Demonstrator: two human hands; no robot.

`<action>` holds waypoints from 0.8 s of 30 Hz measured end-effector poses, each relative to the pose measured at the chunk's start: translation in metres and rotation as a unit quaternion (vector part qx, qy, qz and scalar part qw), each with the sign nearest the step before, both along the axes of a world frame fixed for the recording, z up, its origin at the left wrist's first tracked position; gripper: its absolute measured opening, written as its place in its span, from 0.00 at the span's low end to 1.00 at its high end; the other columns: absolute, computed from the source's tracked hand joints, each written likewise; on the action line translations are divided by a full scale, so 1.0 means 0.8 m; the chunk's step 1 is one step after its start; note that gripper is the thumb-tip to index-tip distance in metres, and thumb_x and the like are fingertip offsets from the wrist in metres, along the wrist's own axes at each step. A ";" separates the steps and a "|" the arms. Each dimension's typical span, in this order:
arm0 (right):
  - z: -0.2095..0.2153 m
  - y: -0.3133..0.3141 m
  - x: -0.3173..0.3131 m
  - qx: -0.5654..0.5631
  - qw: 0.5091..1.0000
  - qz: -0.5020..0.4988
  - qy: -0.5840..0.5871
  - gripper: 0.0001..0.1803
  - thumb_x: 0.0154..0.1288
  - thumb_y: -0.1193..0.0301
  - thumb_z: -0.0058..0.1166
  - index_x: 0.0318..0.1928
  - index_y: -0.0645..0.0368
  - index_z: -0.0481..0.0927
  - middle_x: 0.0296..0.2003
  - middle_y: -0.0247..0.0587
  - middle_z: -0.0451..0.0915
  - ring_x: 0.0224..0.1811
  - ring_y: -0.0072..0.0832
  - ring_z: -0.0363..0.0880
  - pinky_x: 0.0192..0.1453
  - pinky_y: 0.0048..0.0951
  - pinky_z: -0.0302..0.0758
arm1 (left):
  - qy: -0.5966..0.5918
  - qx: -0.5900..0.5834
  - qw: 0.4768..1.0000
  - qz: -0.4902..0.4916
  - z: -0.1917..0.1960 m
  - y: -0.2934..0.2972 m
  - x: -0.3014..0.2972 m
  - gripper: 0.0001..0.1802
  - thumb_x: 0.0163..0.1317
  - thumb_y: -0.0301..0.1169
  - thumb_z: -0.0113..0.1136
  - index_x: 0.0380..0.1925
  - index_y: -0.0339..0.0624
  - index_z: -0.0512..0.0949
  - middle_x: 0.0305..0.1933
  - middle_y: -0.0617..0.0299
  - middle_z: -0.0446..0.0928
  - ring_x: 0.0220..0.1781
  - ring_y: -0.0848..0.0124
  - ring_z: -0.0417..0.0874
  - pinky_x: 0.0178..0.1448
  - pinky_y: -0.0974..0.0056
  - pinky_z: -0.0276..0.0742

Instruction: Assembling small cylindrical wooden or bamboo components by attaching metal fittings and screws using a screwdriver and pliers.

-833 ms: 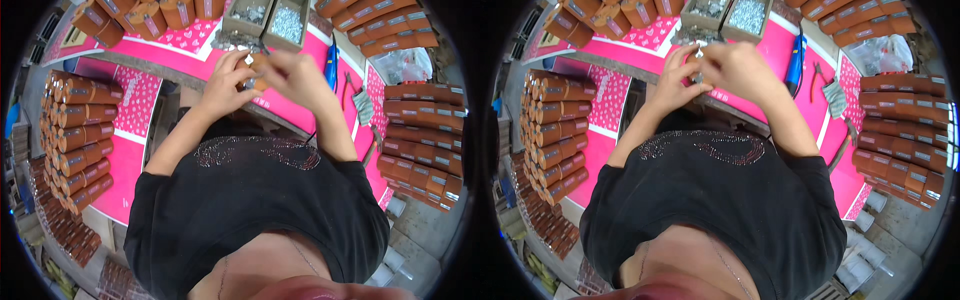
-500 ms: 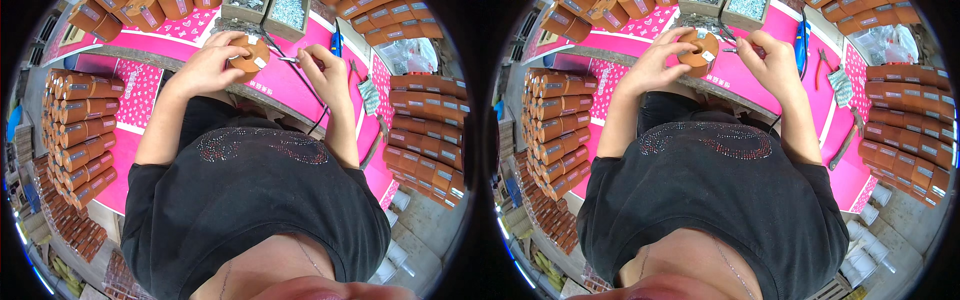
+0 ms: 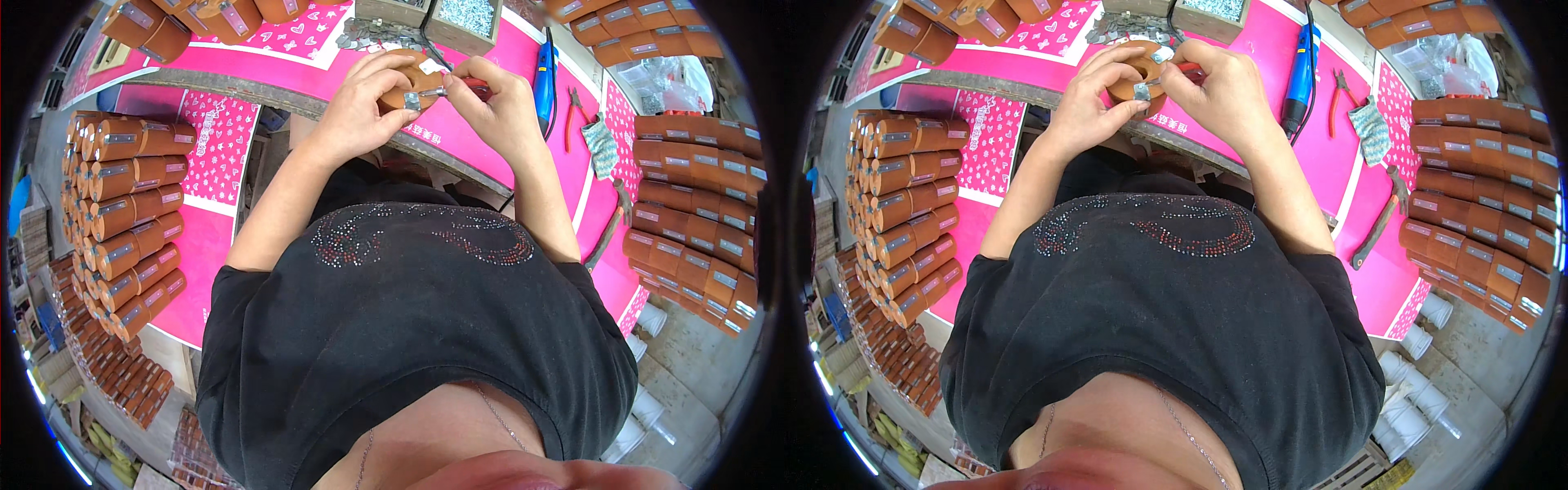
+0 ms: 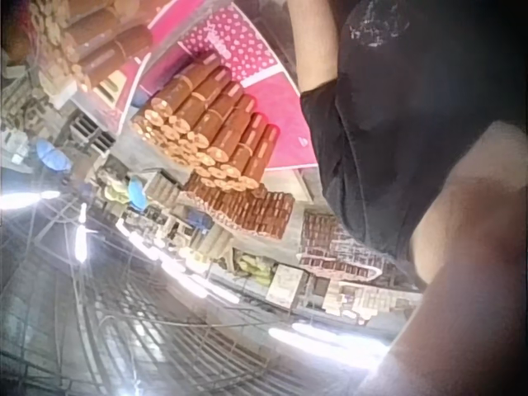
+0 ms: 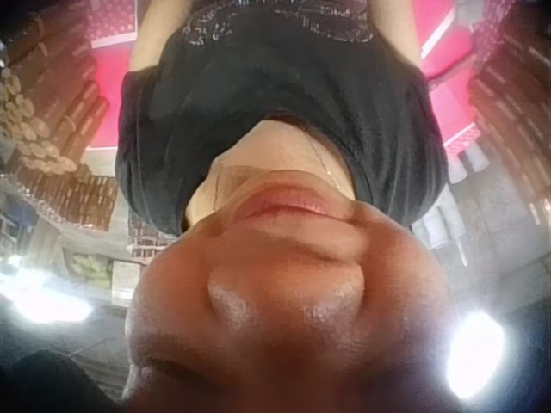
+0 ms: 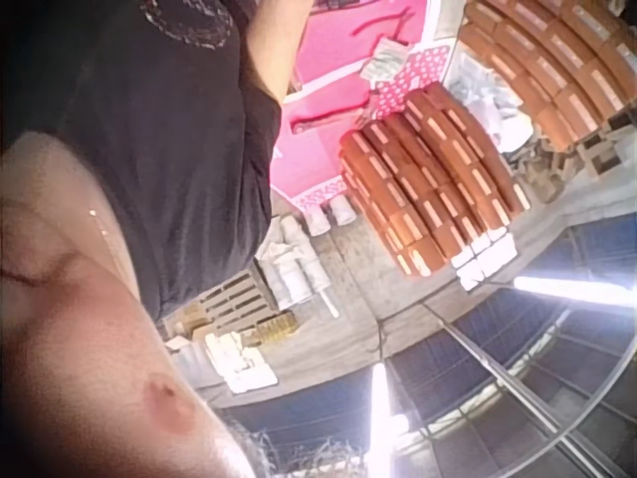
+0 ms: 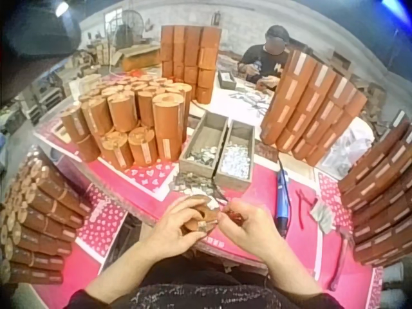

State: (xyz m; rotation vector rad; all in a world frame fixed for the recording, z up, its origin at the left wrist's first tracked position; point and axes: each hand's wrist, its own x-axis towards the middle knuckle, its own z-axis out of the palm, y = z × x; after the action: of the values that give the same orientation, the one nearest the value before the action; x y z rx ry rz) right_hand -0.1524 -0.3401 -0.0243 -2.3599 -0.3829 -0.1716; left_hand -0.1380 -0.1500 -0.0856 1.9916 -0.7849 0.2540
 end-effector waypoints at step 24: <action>0.025 0.018 0.031 -0.120 0.981 0.148 -0.047 0.10 0.52 0.66 0.57 0.33 0.58 0.80 0.24 0.49 0.79 0.28 0.44 0.79 0.32 0.37 0.76 | 0.037 -0.070 0.996 0.046 -0.001 -0.014 -0.010 0.15 0.41 0.29 0.67 0.31 0.39 0.77 0.54 0.57 0.73 0.60 0.58 0.68 0.63 0.56 0.61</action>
State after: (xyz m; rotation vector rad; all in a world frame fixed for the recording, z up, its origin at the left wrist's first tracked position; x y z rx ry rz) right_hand -0.1280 -0.3256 -0.0040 -2.4982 -0.8360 -0.1015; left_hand -0.1458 -0.1611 -0.0863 1.8963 -0.6119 0.2788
